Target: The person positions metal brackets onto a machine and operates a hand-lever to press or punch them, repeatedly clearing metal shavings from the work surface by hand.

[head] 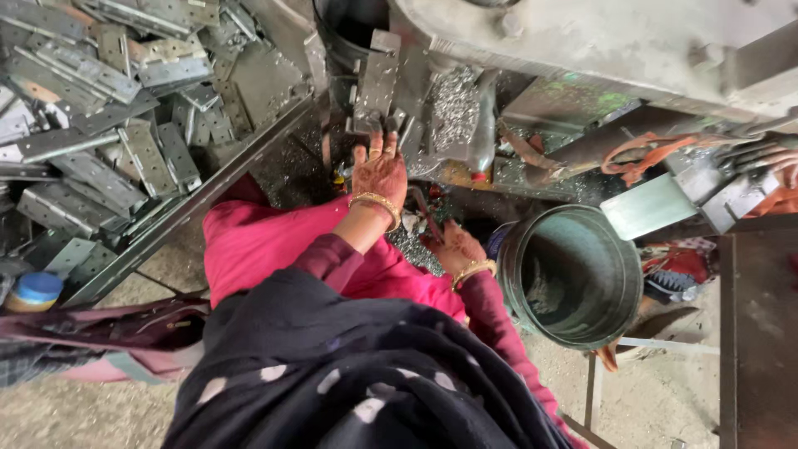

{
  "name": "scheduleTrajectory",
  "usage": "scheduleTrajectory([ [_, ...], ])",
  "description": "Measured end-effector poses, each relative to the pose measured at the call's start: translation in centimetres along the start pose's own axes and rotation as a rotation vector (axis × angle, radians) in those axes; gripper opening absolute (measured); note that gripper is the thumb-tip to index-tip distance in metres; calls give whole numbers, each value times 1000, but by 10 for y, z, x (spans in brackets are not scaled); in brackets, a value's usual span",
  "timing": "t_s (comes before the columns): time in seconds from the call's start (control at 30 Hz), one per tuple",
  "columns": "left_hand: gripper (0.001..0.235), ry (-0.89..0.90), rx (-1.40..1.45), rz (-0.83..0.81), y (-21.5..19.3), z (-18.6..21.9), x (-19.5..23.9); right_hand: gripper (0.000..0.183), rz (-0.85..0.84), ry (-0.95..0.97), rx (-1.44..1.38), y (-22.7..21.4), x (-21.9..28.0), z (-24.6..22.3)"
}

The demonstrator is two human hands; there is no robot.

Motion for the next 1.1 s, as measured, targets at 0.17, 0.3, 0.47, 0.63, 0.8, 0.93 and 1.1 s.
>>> scheduleTrajectory([
  [0.17,45,-14,-65,135,8,-8,-43,55,-12,11,56,10,-14,31],
  [0.3,47,-38,-96,20,20,4,-63,49,-7,10,168,101,-20,83],
  [0.47,48,-45,18,122,24,-12,-53,47,-3,94,-172,113,-25,86],
  [0.63,43,-27,-86,68,13,-2,-72,44,3,67,-54,73,-14,80],
  [0.8,40,-24,-4,190,-13,1,-56,48,92,126,-107,111,-15,76],
  [0.93,32,-12,-263,-68,-27,0,-72,46,70,77,-83,65,-18,76],
  [1.1,33,-56,-169,54,-17,-1,-89,48,26,146,-119,87,-9,79],
])
Point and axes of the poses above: each hand's wrist, its own x-axis away from the middle knuckle, its own y-axis out of the palm, z = x × y, the point moved 4 cm from there along -x, towards the middle knuckle, and after that the axes turned 2 degrees about -x, right-handed, at the moved point
